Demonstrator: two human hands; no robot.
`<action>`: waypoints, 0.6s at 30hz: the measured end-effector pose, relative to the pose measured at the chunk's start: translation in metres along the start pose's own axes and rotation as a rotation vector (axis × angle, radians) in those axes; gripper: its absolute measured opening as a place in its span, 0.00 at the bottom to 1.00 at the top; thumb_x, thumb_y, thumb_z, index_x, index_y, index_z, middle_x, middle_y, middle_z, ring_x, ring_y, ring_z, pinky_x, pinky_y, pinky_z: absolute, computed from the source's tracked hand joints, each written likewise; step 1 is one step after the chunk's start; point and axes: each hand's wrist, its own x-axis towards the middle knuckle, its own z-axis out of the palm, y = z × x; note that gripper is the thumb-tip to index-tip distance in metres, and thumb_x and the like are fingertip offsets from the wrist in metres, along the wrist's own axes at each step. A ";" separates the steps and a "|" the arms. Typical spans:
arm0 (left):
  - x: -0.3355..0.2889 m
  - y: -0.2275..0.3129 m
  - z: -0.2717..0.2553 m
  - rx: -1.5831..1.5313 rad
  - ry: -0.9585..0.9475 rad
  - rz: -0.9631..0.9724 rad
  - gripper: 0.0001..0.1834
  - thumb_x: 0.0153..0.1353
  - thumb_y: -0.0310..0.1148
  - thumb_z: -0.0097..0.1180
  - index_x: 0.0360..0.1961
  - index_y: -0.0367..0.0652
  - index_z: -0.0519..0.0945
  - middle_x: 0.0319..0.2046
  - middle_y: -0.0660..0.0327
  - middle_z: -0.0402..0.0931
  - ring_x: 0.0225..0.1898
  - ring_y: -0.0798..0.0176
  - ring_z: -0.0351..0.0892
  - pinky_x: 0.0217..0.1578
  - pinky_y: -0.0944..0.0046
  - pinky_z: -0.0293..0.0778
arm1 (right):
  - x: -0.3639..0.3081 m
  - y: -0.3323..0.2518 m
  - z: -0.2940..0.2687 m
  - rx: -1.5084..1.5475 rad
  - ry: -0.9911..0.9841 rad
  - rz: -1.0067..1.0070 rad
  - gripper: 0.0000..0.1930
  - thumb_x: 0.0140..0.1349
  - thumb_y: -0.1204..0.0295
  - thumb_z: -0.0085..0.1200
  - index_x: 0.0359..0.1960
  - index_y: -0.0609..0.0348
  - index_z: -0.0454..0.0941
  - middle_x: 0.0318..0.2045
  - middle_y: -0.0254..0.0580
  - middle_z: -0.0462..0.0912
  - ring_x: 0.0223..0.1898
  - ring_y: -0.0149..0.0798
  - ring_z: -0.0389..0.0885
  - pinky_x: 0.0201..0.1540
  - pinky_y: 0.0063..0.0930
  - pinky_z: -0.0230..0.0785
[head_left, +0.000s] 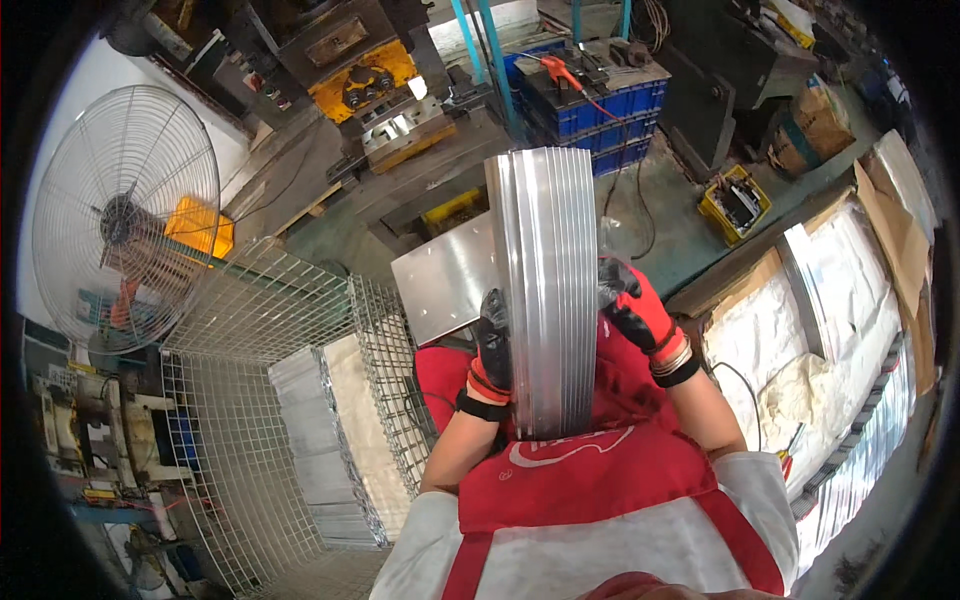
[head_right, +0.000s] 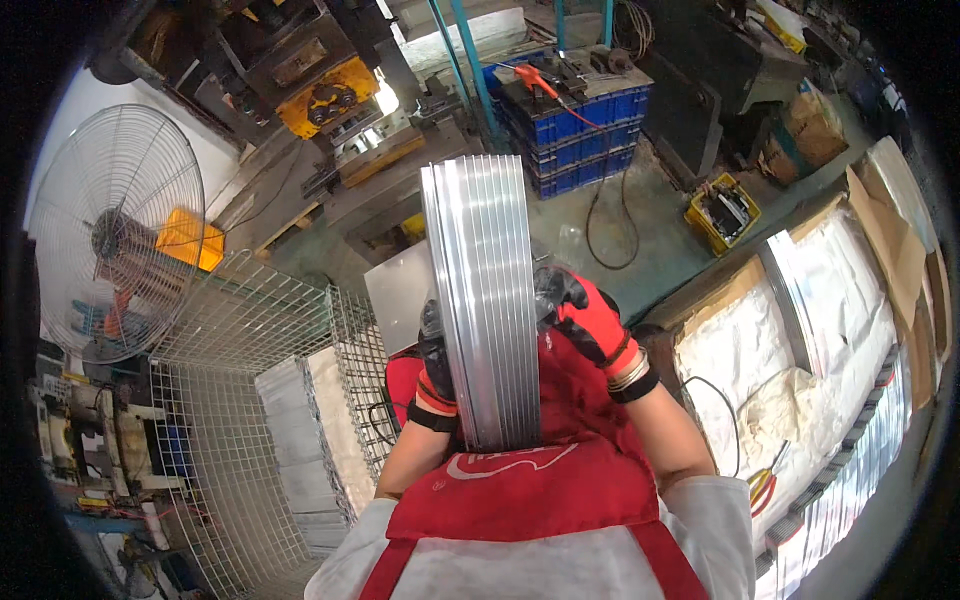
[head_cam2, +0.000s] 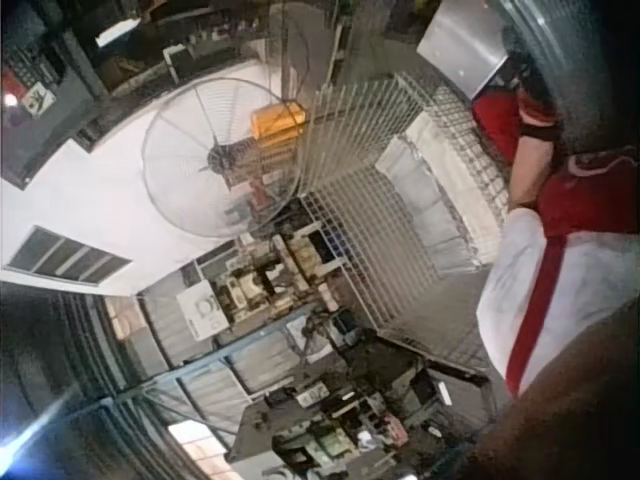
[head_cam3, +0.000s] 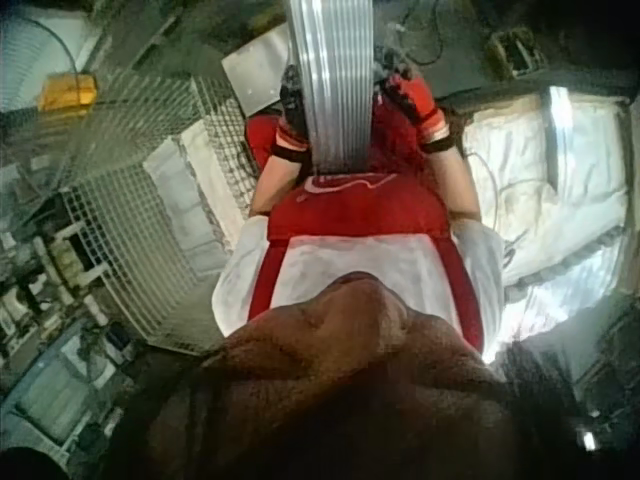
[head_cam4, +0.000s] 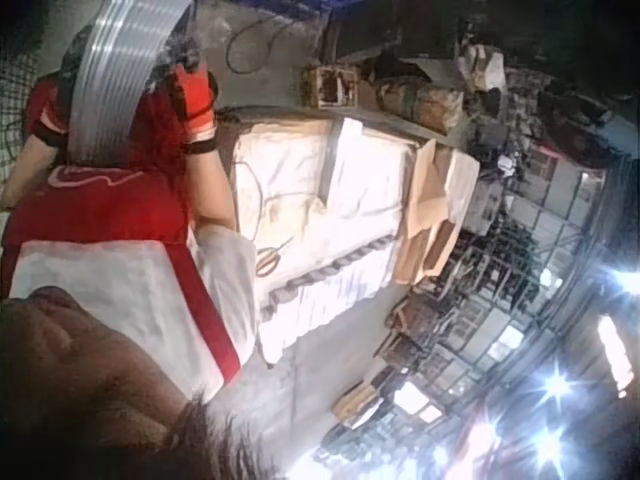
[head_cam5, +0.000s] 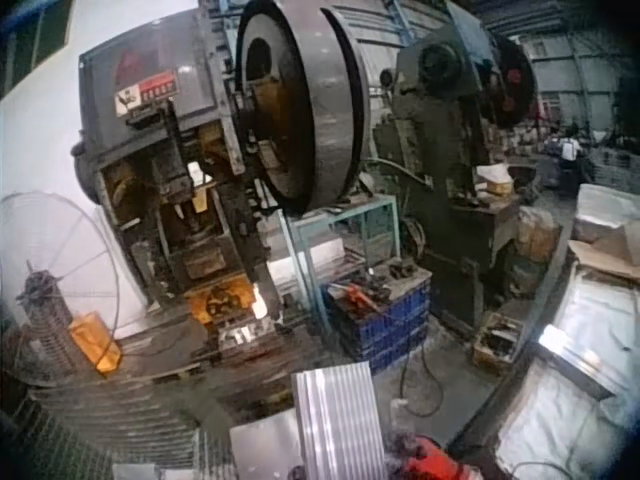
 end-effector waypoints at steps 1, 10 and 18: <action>0.003 -0.005 -0.030 0.134 -0.008 0.030 0.31 0.58 0.55 0.39 0.51 0.39 0.67 0.46 0.56 0.70 0.46 0.59 0.70 0.46 0.60 0.69 | 0.005 0.000 0.001 0.068 -0.016 -0.026 0.13 0.54 0.69 0.50 0.39 0.60 0.70 0.26 0.27 0.67 0.27 0.24 0.65 0.30 0.18 0.61; -0.007 -0.010 -0.044 0.078 -0.161 -0.138 0.29 0.58 0.55 0.42 0.48 0.41 0.70 0.41 0.60 0.72 0.41 0.65 0.72 0.42 0.64 0.70 | 0.036 0.045 -0.030 -0.614 0.540 -0.192 0.14 0.51 0.79 0.47 0.42 0.63 0.71 0.36 0.40 0.78 0.39 0.32 0.75 0.43 0.26 0.66; -0.008 -0.020 -0.082 -0.582 -0.198 -0.347 0.25 0.57 0.49 0.47 0.49 0.43 0.68 0.46 0.60 0.69 0.46 0.62 0.68 0.49 0.63 0.65 | 0.036 -0.076 -0.090 -0.495 0.813 -0.391 0.05 0.51 0.79 0.45 0.29 0.61 0.71 0.24 0.29 0.71 0.27 0.23 0.67 0.29 0.18 0.62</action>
